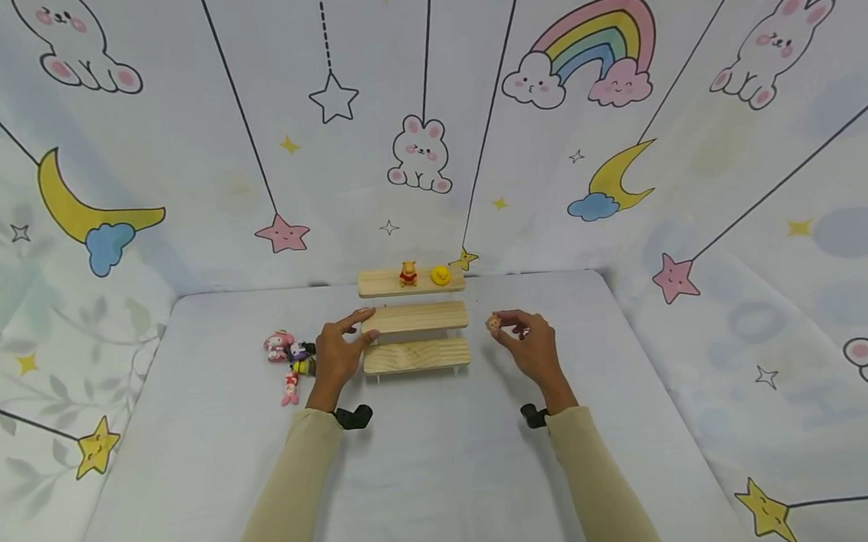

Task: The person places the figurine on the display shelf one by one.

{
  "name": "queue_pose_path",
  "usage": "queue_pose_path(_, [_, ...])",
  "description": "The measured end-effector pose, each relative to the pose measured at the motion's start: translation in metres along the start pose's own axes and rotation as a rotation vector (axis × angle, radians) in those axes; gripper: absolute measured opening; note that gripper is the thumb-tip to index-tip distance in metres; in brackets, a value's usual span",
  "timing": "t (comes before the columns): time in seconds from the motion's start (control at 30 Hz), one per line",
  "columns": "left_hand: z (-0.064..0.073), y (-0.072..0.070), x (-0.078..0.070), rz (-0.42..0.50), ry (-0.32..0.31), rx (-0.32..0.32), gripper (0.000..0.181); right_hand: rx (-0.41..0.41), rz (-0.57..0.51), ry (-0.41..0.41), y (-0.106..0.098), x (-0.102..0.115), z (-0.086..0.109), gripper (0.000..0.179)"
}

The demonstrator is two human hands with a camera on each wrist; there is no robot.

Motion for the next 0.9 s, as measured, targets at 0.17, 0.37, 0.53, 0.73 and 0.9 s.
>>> queue_pose_path(0.17, [0.001,0.000,0.000,-0.002,-0.003,0.002,0.044,-0.016,-0.008,-0.022,0.003,0.016,-0.004,0.027])
queue_pose_path(0.37, [0.001,0.000,-0.001,0.001,-0.007,-0.001,0.043,-0.030,-0.028,-0.031,0.008,0.031,-0.009,0.027])
queue_pose_path(0.53, [0.001,0.000,-0.001,-0.006,-0.015,0.004,0.043,-0.034,-0.033,-0.024,0.013,0.041,-0.012,0.027])
queue_pose_path(0.73, [0.001,0.000,-0.001,-0.009,-0.016,0.003,0.043,-0.020,-0.052,-0.023,0.019,0.053,-0.015,0.027])
queue_pose_path(0.9, [0.001,0.000,-0.002,-0.026,-0.025,-0.001,0.043,-0.011,-0.068,-0.032,0.025,0.058,-0.019,0.027])
Point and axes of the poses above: each hand's wrist, its own z-axis away from the middle knuckle, its own y-axis out of the palm, x = y × z, the point moved 6 cm from there along -z, towards the middle knuckle
